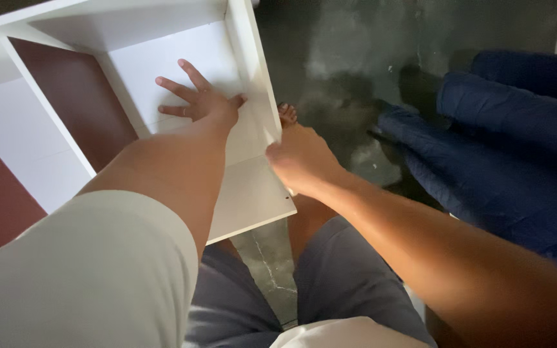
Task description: The person assembles a white modular shelf by inserting and adjusting white divider panels into the frame. They repeatedly fit, remove, and reposition the panels to align them within the compartments.
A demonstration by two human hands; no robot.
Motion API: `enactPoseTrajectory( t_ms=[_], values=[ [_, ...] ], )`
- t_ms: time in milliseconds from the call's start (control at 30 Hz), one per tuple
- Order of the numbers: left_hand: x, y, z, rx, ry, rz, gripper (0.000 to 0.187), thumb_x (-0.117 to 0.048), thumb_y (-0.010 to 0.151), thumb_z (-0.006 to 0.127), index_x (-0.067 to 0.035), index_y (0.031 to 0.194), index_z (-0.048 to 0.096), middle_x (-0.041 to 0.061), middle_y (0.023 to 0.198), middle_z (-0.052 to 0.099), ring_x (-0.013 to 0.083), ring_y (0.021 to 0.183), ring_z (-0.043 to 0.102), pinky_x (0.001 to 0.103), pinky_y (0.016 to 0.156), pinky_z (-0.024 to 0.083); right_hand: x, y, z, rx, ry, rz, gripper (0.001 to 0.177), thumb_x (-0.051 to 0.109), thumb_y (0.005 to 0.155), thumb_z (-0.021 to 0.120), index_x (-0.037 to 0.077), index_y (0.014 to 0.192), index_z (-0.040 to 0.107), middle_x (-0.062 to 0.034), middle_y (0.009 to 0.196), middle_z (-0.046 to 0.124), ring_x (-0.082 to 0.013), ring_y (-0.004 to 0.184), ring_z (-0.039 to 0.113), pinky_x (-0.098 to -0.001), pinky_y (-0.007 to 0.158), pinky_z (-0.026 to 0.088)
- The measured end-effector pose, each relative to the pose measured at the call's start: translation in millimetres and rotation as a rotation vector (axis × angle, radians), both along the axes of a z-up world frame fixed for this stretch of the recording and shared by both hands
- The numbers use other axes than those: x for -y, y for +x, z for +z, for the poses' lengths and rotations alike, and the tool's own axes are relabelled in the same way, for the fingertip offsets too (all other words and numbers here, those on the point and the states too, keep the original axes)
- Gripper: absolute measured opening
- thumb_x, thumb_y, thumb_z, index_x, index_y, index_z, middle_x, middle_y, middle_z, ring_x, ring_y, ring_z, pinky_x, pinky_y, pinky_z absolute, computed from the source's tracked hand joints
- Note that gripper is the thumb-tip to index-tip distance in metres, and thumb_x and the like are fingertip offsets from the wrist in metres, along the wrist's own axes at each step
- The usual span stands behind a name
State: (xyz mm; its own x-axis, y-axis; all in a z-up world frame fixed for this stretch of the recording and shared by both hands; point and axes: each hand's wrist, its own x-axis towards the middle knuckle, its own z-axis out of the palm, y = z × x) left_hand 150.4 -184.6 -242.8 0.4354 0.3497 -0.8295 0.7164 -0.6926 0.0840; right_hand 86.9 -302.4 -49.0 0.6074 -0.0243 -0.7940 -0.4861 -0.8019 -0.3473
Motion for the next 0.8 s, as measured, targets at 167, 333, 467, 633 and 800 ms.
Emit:
enactPoseTrajectory(
  t_ms=[167, 333, 467, 633, 800],
  values=[
    [7, -4, 12, 0.052, 0.031, 0.046, 0.139, -0.057, 0.074, 0.090, -0.040, 0.161, -0.017, 0.017, 0.165, -0.033, 0.0627, 0.152, -0.012, 0.074, 0.116, 0.029, 2, -16, 35, -0.004, -0.023, -0.034, 0.035, 0.020, 0.090, 0.050, -0.003, 0.112, 0.065, -0.0260, 0.091, 0.073, -0.0443, 0.083, 0.072, -0.0522, 0.077, 0.057],
    [0, -6, 10, -0.010, 0.027, -0.038, 0.142, -0.066, 0.074, 0.088, -0.036, 0.162, -0.018, 0.020, 0.165, -0.031, 0.0635, 0.151, -0.008, 0.074, 0.120, 0.023, 20, -20, 42, -0.046, -0.009, -0.137, 0.038, 0.021, 0.094, 0.045, -0.004, 0.117, 0.062, -0.0236, 0.089, 0.074, -0.0343, 0.074, 0.077, -0.0473, 0.068, 0.062],
    [-4, -4, -3, -0.014, 0.038, -0.110, 0.132, -0.059, 0.080, 0.084, -0.036, 0.163, -0.016, 0.023, 0.164, -0.030, 0.0648, 0.149, -0.005, 0.069, 0.122, 0.021, 32, -23, 47, 0.109, 0.099, -0.189, 0.037, 0.015, 0.090, 0.047, -0.009, 0.115, 0.061, -0.0249, 0.088, 0.073, -0.0311, 0.075, 0.074, -0.0435, 0.072, 0.057],
    [-15, -12, -28, 0.102, -0.232, 0.695, 0.103, -0.054, 0.086, 0.075, -0.037, 0.162, 0.007, 0.018, 0.166, -0.013, 0.0430, 0.157, 0.007, 0.054, 0.119, 0.036, 26, -28, 60, 0.007, 0.016, -0.172, 0.038, 0.018, 0.092, 0.047, -0.009, 0.114, 0.062, -0.0262, 0.088, 0.072, -0.0331, 0.076, 0.073, -0.0441, 0.073, 0.056],
    [-34, -40, -20, 0.263, -0.344, -0.094, 0.069, -0.047, 0.093, 0.069, -0.007, 0.146, 0.054, 0.022, 0.146, 0.060, 0.0384, 0.137, 0.056, 0.046, 0.116, 0.046, 21, -32, 76, 0.024, 0.050, -0.238, 0.041, 0.017, 0.088, 0.051, -0.010, 0.118, 0.060, -0.0246, 0.094, 0.072, -0.0306, 0.081, 0.073, -0.0436, 0.077, 0.056]
  ],
)
